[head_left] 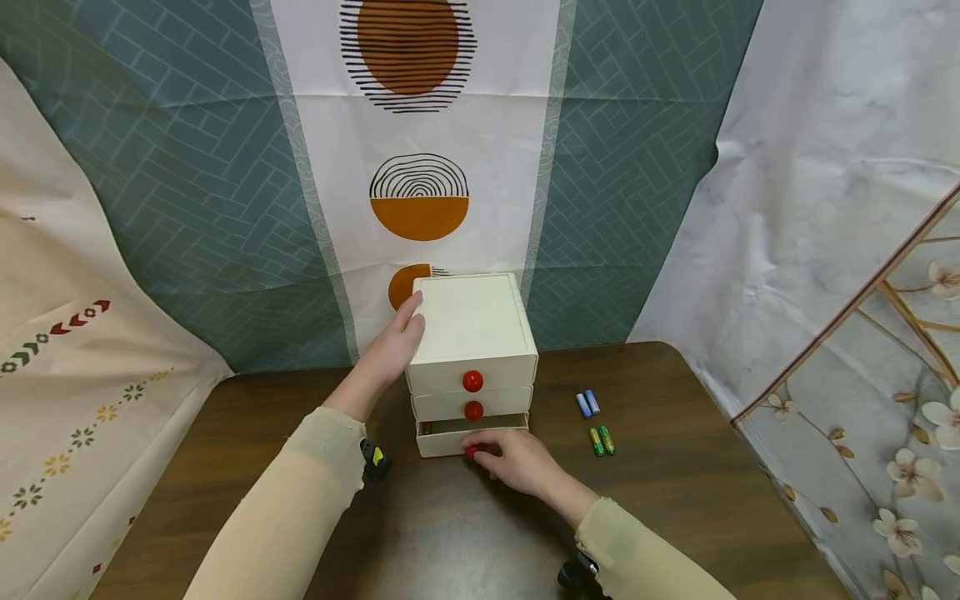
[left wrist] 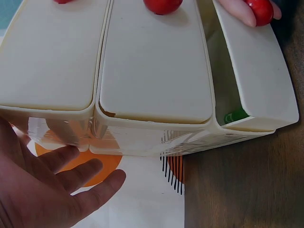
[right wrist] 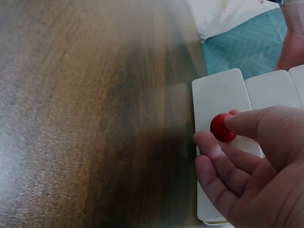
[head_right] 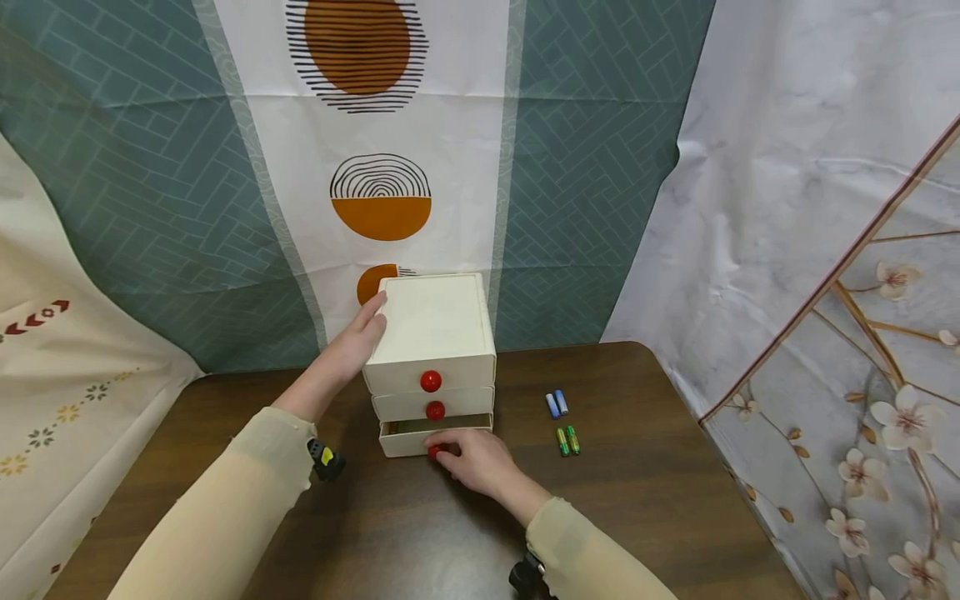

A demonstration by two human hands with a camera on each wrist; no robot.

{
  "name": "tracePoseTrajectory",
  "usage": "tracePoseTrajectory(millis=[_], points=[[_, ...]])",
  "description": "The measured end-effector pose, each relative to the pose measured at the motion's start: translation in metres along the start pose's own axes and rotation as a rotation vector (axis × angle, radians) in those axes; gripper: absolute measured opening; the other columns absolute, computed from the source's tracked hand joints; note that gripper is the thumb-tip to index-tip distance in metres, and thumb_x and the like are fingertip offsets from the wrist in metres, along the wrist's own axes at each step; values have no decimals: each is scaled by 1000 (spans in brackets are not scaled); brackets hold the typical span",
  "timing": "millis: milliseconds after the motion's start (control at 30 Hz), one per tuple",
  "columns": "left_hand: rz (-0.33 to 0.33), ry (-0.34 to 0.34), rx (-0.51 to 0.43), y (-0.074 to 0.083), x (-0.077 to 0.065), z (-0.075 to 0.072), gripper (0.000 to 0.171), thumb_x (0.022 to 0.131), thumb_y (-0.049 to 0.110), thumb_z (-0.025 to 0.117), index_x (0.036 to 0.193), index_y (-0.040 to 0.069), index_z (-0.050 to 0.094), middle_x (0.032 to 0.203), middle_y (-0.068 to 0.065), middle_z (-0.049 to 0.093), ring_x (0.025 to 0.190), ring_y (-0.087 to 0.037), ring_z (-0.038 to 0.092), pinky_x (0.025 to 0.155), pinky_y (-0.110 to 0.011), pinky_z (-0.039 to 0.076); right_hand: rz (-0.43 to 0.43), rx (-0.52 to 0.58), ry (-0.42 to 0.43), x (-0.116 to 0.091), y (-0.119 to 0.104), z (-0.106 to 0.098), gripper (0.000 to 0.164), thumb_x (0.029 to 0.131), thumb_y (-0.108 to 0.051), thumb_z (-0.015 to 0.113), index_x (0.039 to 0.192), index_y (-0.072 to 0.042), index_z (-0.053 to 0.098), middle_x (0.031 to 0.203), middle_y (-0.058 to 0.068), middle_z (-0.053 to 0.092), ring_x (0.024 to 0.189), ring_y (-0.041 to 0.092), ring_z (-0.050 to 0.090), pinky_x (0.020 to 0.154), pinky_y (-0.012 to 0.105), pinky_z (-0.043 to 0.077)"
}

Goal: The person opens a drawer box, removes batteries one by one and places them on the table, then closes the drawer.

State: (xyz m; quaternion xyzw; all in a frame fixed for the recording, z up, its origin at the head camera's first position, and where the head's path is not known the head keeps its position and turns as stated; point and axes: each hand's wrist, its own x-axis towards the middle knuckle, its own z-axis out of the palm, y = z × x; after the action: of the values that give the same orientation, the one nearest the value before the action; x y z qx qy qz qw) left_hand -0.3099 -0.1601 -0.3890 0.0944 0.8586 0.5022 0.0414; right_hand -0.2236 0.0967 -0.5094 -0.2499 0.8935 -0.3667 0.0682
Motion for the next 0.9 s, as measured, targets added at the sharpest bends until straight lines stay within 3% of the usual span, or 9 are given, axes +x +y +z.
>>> tracePoseTrajectory(millis=[267,567,900], points=[[3,1,-17,1,-1,-1,67,119,51,28,180,32,6,186,0,5,170,-31,8,134,-62,10,-3,-27,-3,-6,-3,2,23,108,-21,74,129,-25,84,103,-11,77,61,5,69,83,37,55],[0,-1,-2,1,-1,-1,67,119,51,28,180,33,6,186,-1,6,169,-32,9,133,-63,10,-14,-20,-4,-11,-5,3,23,108,-20,74,128,-24,84,120,-6,79,61,0,66,85,37,55],[1,-1,-11,2,-3,-1,67,120,50,28,180,33,6,185,-1,7,169,-32,10,133,-62,11,-1,-8,-21,-15,-6,5,22,108,-21,74,127,-24,84,112,-8,79,60,4,67,75,32,53]])
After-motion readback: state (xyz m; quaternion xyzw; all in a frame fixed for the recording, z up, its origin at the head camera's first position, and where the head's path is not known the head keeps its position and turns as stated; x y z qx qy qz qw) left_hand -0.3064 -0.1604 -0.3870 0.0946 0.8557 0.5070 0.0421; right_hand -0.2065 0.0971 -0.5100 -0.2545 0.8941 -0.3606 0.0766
